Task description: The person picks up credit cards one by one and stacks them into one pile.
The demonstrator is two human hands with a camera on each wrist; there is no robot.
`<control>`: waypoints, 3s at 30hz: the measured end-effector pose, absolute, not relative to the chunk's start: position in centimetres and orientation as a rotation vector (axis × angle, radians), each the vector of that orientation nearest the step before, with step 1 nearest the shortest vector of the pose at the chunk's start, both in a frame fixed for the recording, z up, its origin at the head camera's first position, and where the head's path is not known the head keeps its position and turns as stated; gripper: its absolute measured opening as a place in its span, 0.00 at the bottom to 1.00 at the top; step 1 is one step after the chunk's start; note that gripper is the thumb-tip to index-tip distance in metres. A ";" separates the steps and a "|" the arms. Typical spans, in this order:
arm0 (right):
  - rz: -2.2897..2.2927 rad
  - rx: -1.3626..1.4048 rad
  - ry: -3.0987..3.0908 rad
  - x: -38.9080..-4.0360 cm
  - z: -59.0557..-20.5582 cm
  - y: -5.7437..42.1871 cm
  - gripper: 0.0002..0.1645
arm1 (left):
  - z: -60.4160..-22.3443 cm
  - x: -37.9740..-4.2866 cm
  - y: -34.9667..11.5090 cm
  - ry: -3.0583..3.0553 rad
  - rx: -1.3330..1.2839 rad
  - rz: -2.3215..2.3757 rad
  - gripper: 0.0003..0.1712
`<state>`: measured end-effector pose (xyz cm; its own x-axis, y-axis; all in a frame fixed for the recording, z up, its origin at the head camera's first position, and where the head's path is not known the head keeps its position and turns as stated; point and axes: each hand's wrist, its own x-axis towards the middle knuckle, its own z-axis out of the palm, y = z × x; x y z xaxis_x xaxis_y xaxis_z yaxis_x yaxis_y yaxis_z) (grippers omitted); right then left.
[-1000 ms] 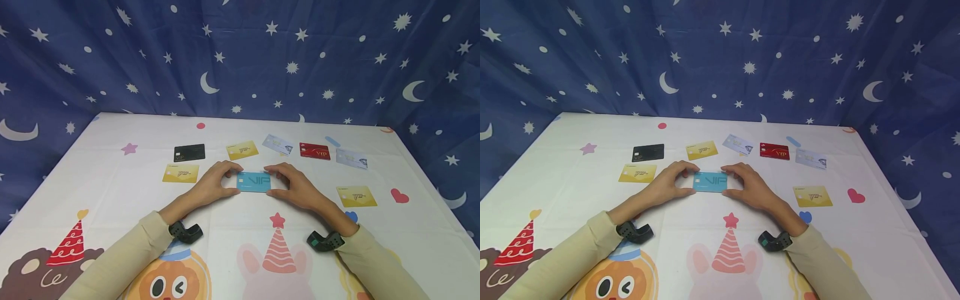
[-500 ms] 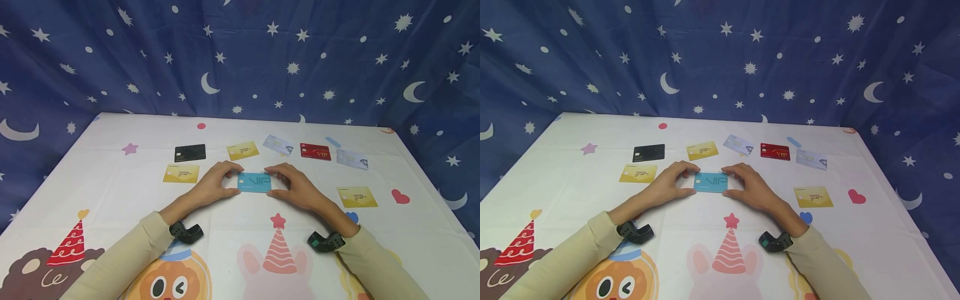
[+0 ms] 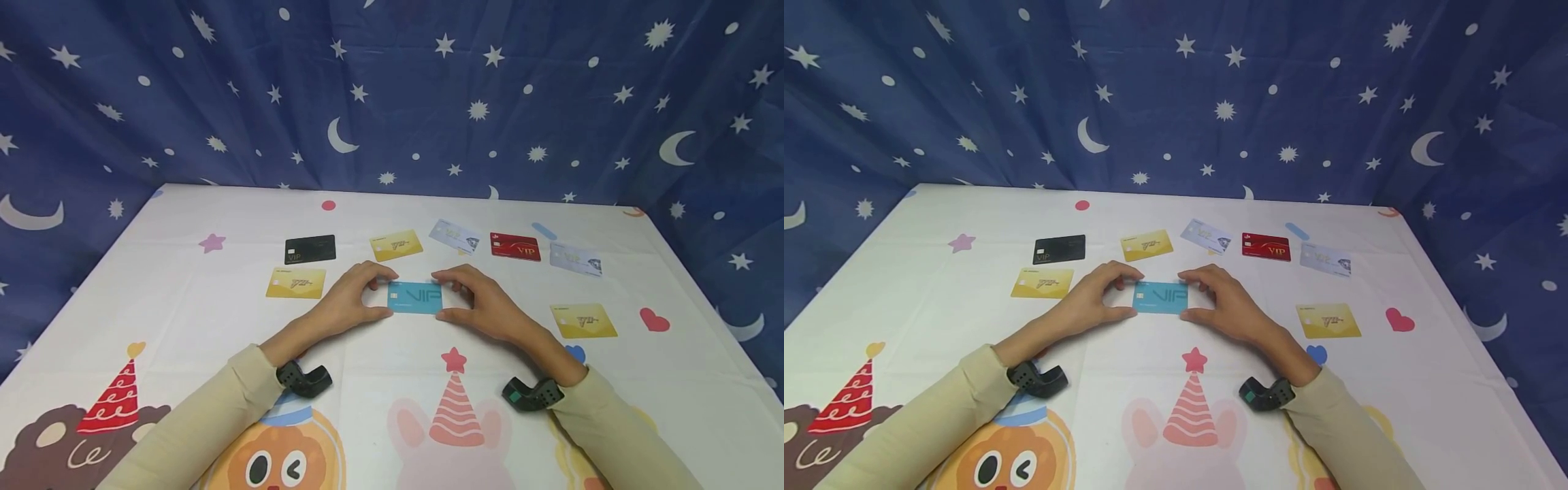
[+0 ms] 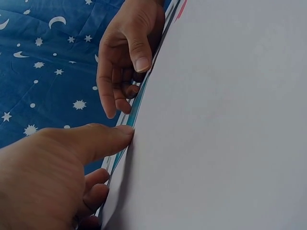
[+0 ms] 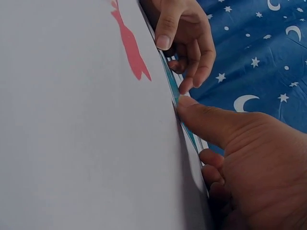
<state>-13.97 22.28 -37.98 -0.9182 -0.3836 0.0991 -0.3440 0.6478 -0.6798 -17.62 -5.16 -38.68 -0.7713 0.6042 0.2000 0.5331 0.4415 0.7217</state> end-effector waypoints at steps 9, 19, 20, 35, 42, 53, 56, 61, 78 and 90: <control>-1.259 -0.555 2.799 -14.1 -37.0 21.6 0.36 | -38.4 -17.6 -5.4 2.566 1.026 1.399 0.30; -1.372 -0.552 2.722 -14.8 -35.2 19.6 0.34 | -36.8 -17.2 -5.9 2.534 1.030 1.464 0.31; -1.380 -0.556 2.715 -14.9 -35.1 19.3 0.33 | -36.6 -17.2 -6.2 2.537 1.015 1.464 0.31; -1.460 -0.626 2.630 -15.8 -35.1 14.7 0.32 | -35.4 -17.2 -11.5 2.642 0.804 1.426 0.33; -1.489 -0.662 2.591 -15.8 -35.4 13.1 0.32 | -35.1 -16.7 -13.5 2.634 0.681 1.462 0.31; -1.508 -0.663 2.591 -15.5 -35.4 10.4 0.31 | -35.2 -16.9 -17.2 2.760 0.643 1.432 0.30; -1.482 -0.642 2.587 -15.4 -35.3 9.7 0.32 | -35.3 -17.0 -17.9 2.791 0.631 1.430 0.30; -1.463 -0.650 2.578 -15.5 -35.6 8.5 0.32 | -35.7 -17.2 -18.9 2.807 0.595 1.416 0.30; -1.395 -0.588 2.676 -16.7 -36.9 5.7 0.31 | -37.9 -18.8 -20.9 2.771 0.596 1.356 0.36; -1.271 -0.542 2.799 -17.3 -37.7 4.9 0.31 | -38.2 -19.1 -21.2 2.802 0.608 1.223 0.36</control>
<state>-17.29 4.86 -37.68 -0.9395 -0.3195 0.1235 -0.3032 0.6080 -0.7338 -19.13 -21.22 -38.15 -0.9238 0.3598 0.1312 0.3408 0.6161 0.7102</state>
